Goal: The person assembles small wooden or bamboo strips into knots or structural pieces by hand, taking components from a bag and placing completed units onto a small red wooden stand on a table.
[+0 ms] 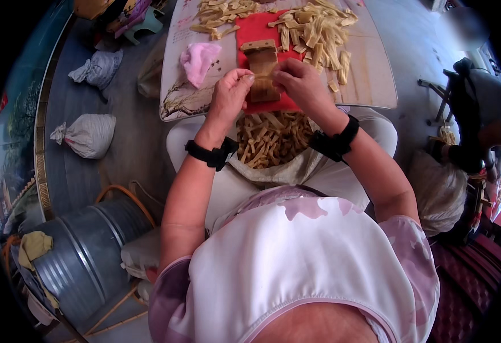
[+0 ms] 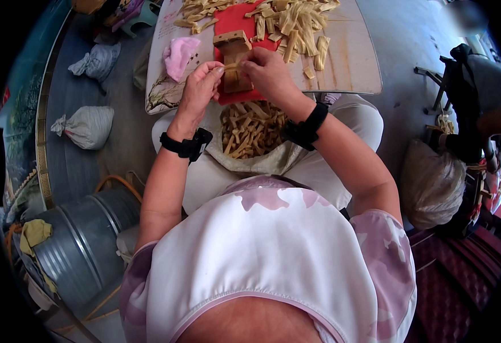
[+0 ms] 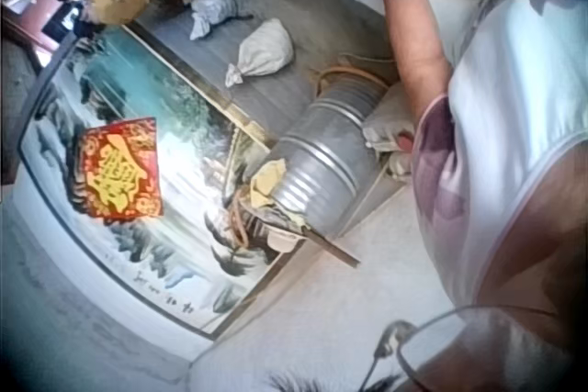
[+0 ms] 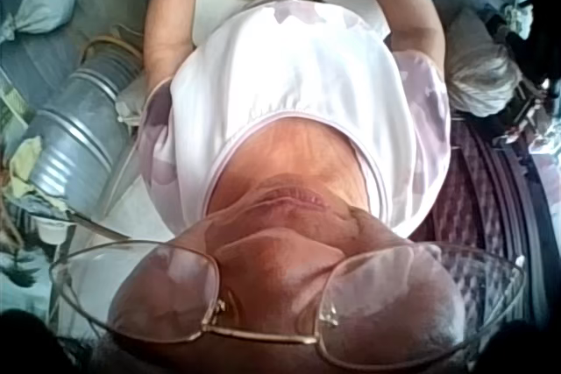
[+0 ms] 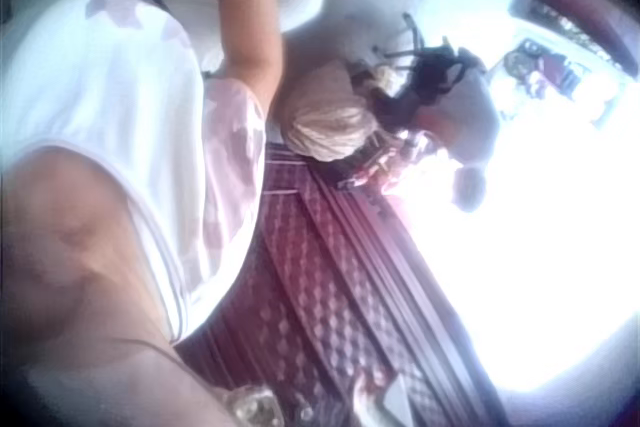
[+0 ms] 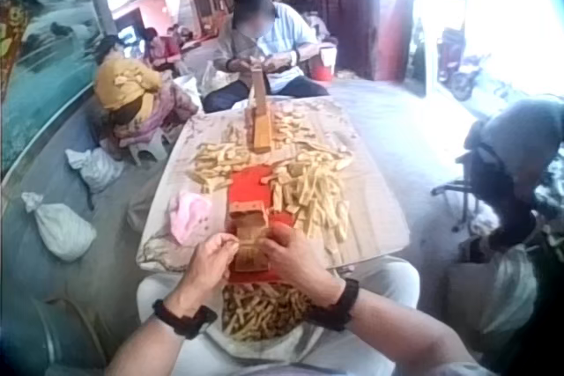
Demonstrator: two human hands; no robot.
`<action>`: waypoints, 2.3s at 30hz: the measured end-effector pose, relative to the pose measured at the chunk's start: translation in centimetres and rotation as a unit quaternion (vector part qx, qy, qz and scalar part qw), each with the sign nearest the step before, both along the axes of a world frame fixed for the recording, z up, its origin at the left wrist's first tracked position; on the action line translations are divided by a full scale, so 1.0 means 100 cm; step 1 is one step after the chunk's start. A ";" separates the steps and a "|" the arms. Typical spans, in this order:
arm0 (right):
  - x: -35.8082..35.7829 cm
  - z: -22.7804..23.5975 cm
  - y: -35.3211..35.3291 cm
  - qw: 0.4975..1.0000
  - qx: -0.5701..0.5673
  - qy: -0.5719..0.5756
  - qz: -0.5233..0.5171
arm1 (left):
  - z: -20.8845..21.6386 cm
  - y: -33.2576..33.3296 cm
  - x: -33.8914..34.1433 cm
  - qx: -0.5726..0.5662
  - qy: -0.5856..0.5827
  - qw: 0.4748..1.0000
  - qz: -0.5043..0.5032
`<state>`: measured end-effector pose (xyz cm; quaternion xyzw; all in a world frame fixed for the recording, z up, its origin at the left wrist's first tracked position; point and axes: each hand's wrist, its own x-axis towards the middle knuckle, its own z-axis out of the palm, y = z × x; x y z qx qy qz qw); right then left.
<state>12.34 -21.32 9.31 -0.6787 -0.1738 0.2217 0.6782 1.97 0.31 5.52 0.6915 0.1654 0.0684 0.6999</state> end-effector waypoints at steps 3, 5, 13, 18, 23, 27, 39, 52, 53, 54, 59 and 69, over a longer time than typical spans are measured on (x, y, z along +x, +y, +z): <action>0.018 -0.031 0.004 0.999 0.005 -0.046 0.006 | -0.007 -0.002 0.015 0.034 0.022 0.999 -0.002; 0.021 -0.045 0.013 0.988 -0.030 -0.153 -0.001 | -0.020 0.005 0.023 0.063 0.030 0.998 0.004; 0.023 -0.044 -0.020 0.965 -0.171 -0.200 0.017 | -0.032 0.011 -0.030 0.006 0.057 0.998 0.040; 0.057 -0.011 -0.038 0.981 -0.073 -0.180 -0.027 | 0.003 -0.002 -0.056 -0.289 -0.010 0.957 -0.006; 0.029 0.029 -0.021 0.983 0.038 -0.176 0.029 | -0.009 -0.008 -0.094 -0.272 -0.032 0.962 0.000; -0.018 -0.006 -0.082 0.961 -0.120 -0.118 0.221 | -0.020 -0.018 -0.119 -0.176 0.023 0.983 -0.054; 0.010 -0.332 -0.026 0.870 -0.369 -0.178 0.274 | -0.074 0.058 -0.169 -0.381 0.064 0.922 -0.004; -0.080 -0.088 -0.036 0.881 -0.215 -0.055 0.417 | -0.060 0.011 -0.178 -0.240 0.247 0.931 -0.124; -0.091 -0.048 -0.041 0.880 -0.198 -0.028 0.430 | -0.055 -0.004 -0.175 -0.229 0.260 0.928 -0.137; -0.105 -0.012 -0.044 0.885 -0.161 -0.001 0.437 | -0.050 -0.019 -0.170 -0.217 0.275 0.924 -0.151; -0.126 0.045 -0.073 0.880 -0.123 -0.077 0.452 | -0.073 -0.046 -0.133 -0.526 0.141 0.839 -0.021; -0.047 0.138 -0.167 0.895 0.010 -0.149 0.420 | -0.036 0.055 -0.151 -0.584 -0.081 0.794 0.151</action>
